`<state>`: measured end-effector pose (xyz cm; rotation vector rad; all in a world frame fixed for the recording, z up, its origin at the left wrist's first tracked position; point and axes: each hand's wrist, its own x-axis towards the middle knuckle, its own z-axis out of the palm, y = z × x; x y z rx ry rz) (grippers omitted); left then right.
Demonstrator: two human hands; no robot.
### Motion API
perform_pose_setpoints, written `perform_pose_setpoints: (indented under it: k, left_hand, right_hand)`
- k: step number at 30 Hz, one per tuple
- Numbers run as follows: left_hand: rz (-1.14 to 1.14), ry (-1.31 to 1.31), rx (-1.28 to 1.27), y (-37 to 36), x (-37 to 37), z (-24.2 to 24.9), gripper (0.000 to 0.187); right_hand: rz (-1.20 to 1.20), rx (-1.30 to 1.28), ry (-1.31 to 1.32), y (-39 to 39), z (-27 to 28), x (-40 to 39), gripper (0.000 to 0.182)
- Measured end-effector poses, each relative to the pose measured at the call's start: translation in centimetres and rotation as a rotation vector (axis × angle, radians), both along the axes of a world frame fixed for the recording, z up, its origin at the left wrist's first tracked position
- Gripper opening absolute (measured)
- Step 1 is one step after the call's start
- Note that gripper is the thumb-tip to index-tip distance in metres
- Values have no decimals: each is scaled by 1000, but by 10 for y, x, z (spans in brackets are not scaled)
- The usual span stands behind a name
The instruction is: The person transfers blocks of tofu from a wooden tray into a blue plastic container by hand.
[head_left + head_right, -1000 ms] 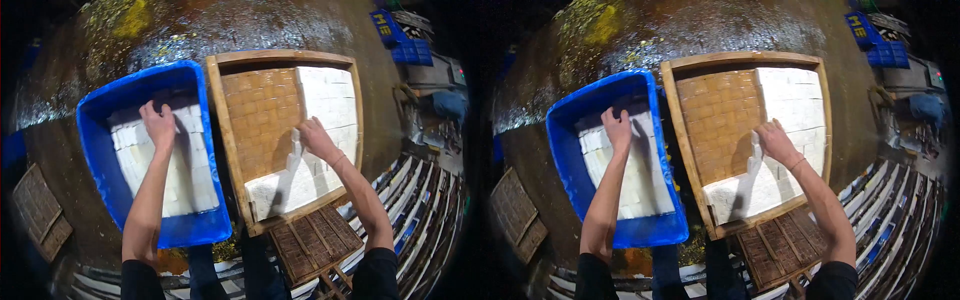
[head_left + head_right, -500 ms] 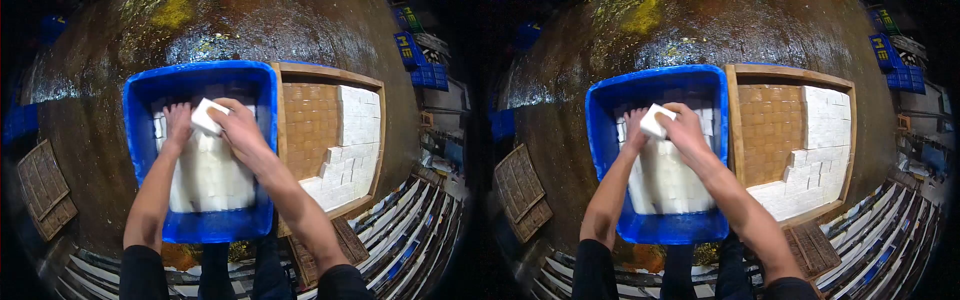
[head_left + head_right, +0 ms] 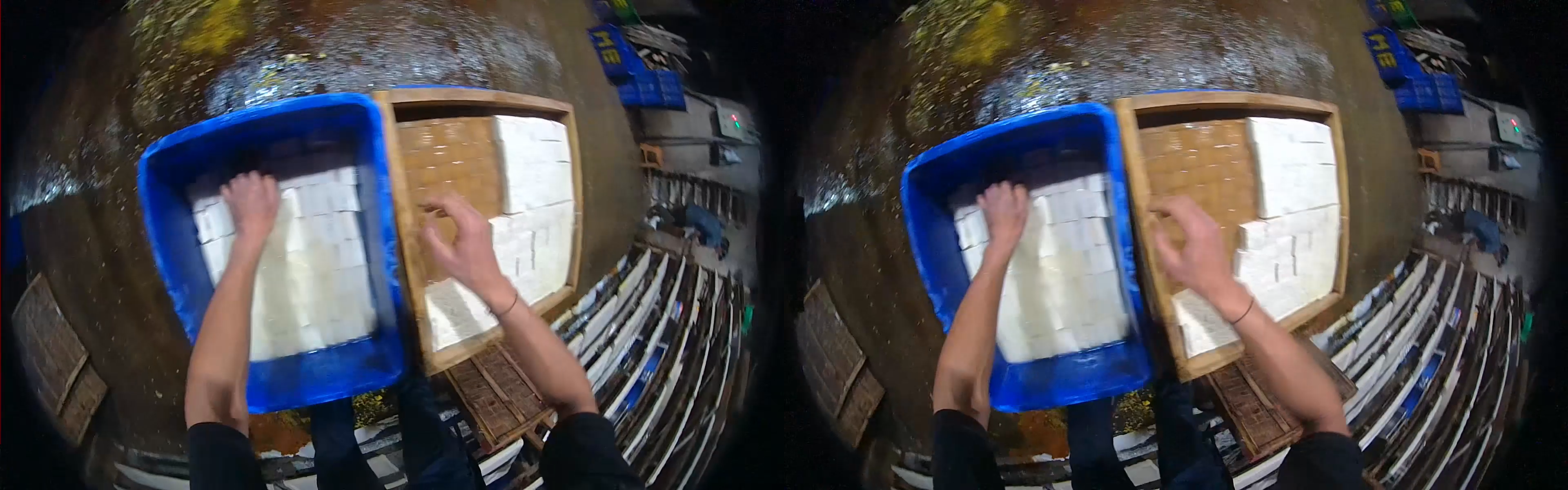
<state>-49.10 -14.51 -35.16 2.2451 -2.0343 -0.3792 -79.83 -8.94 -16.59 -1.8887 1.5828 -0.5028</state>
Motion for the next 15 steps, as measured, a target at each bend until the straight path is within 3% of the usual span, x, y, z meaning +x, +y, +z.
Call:
perform_pose_setpoints:
  k: [2, 3, 5, 8, 10, 12, 15]
  left_hand:
    - [-24, -16, -60, 1, -7, -8, 36]
    - [-29, -53, -110, 3, -8, -11, 37]
    - [-90, -45, -157, 11, -13, -14, 37]
    - [-103, -27, -267, 18, -19, -9, 33]
    - [-23, -12, -384, 27, -17, -2, 37]
    - [18, -12, -366, 34, -7, 1, 38]
    - [77, -33, -324, 36, 14, 6, 39]
  right_hand:
    - [68, 112, 273, -1, -25, -83, 37]
    - [59, 111, 273, 1, -42, -126, 37]
    - [235, 49, 661, 14, -73, -201, 45]
    - [430, 55, 686, 44, -85, -227, 49]
    - [438, 63, 608, 45, -79, -231, 45]
    - [372, 265, 609, 37, -70, -223, 39]
    - [393, 313, 555, 19, -71, -221, 33]
